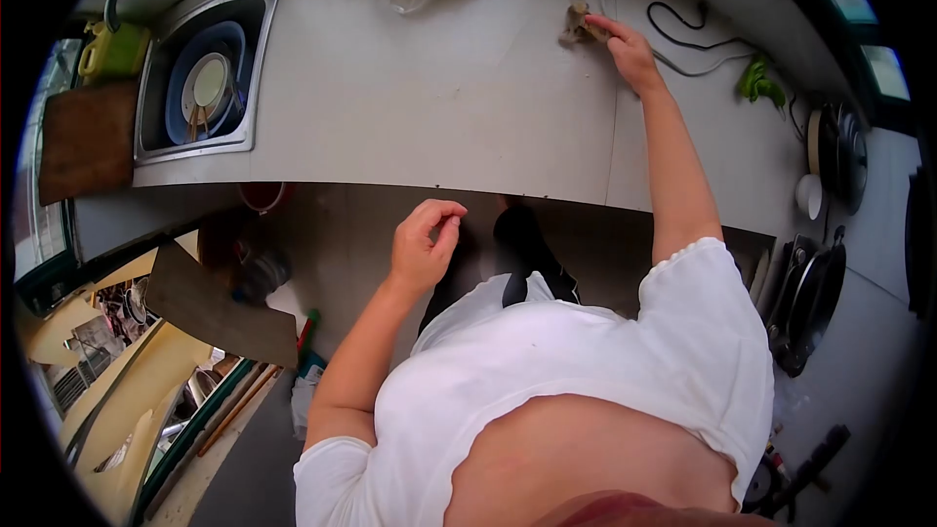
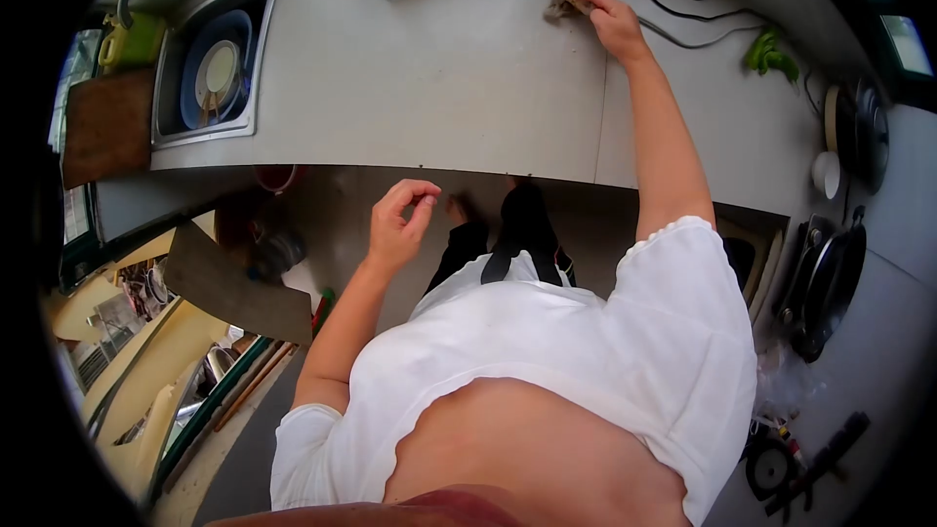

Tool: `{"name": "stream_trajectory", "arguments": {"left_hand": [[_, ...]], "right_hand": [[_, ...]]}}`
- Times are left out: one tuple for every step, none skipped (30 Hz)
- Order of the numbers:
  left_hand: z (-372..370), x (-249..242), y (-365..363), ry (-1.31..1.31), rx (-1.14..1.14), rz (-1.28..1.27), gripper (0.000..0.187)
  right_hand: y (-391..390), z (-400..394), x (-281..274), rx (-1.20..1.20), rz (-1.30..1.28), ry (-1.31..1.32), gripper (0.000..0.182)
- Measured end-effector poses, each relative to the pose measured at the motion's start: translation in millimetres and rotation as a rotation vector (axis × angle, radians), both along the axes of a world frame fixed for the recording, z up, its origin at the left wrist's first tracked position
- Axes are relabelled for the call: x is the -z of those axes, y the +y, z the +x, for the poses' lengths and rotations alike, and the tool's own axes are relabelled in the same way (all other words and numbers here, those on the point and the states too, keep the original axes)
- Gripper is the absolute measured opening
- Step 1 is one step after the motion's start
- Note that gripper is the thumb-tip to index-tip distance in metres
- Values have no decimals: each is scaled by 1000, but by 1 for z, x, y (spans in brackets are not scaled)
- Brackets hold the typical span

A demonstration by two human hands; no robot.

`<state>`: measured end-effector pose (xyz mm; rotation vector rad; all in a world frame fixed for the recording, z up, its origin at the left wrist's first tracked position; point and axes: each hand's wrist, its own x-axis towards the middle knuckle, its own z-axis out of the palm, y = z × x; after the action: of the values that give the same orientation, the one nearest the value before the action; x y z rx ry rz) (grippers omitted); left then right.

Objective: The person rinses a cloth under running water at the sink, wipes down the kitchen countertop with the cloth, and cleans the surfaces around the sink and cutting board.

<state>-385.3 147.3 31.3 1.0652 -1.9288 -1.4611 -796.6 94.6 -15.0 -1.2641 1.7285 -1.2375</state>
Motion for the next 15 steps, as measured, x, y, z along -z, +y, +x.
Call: {"name": "stream_trajectory", "arguments": {"left_hand": [[4, 2, 3, -2, 2, 3, 9], [9, 4, 5, -3, 2, 5, 9], [13, 6, 7, 4, -7, 8, 9], [20, 7, 10, 6, -5, 14, 9], [25, 8, 10, 15, 5, 13, 9], [28, 10, 10, 14, 4, 24, 9], [34, 11, 12, 10, 6, 42, 9], [40, 10, 15, 8, 5, 56, 9], [43, 6, 15, -14, 12, 90, 9], [46, 4, 15, -10, 19, 74, 9], [50, 3, 15, -10, 33, 61, 9], [53, 1, 16, -14, 51, 50, 9], [56, 0, 15, -10, 72, 20, 9], [57, -1, 13, -7, 89, 8, 10], [58, -3, 13, -8, 103, 0, 10]], "right_hand": [[1, -9, 39, 42, -48, 278, 48], [3, 1, 43, 71, -91, 378, 49], [4, 20, 44, 97, -134, 476, 51], [10, 45, 46, 132, -172, 570, 52], [11, 70, 50, 103, -208, 500, 53], [12, 102, 41, 94, -231, 525, 53], [12, 128, 37, 59, -272, 478, 53], [11, 155, 49, 80, -201, 532, 54], [11, 184, 44, 52, -187, 497, 55], [11, 208, 46, 26, -183, 510, 55], [10, 228, 39, 85, -192, 578, 51], [8, 231, 40, 109, -200, 408, 49], [5, 230, 43, 133, -214, 237, 47], [4, 226, 43, 155, -236, 64, 46], [11, 217, 17, 211, -129, -148, 44]]}}
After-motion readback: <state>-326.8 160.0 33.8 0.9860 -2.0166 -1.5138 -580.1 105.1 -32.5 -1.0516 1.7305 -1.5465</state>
